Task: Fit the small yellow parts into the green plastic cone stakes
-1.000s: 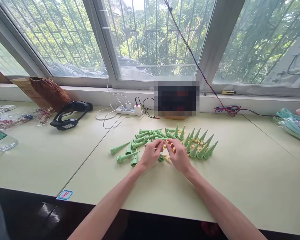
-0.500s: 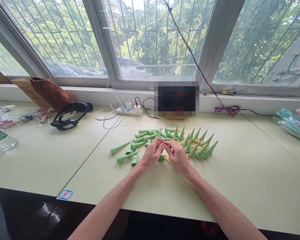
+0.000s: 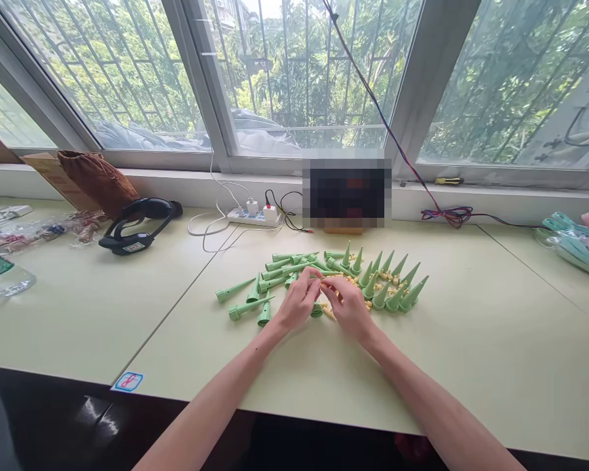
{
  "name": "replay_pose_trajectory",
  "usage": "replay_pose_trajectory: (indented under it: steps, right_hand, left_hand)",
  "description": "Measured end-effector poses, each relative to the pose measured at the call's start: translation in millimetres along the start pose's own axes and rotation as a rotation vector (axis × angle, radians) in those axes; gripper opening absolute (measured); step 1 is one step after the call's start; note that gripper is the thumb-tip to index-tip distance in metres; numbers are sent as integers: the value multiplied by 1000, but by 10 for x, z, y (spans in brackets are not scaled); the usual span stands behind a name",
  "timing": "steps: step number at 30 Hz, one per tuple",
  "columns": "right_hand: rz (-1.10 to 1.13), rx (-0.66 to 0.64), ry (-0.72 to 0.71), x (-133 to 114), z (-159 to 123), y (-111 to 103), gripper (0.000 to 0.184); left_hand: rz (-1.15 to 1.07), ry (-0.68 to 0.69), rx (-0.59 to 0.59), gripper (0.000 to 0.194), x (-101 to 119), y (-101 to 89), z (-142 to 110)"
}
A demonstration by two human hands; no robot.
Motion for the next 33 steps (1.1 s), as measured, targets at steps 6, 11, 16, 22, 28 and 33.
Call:
replay_pose_trajectory:
  steps: [6,11,16,22,28,33]
  right_hand:
    - [9,91,39,26,14,-94,19]
    - [-5,219,89,51,25,-227,17]
    - [7,248,118,57,16,-245,16]
    - [10,245,118,47,12,-238,17]
    - [0,244,115,43,12,-235,18]
    - [5,241,121,41,9,-232,18]
  left_hand:
    - [56,-4,44,20,-24,-29,3]
    - [189,50,30,30,20,-33,15]
    - [350,102,-62,42,37,31,9]
    - [500,83,-76,38,-23,17,-2]
    - [591,36,-95,39,-53,11,-7]
    - [630,1,-114,36,-75,8,-17]
Point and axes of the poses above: each hand's wrist, its own z-axis towards the middle knuckle, its own y-axis out of the palm, x = y × z, the point moved 7 cm from there along z, towards the middle knuckle, and after that the axes turned 5 degrees about y, right-handed, at the moved point
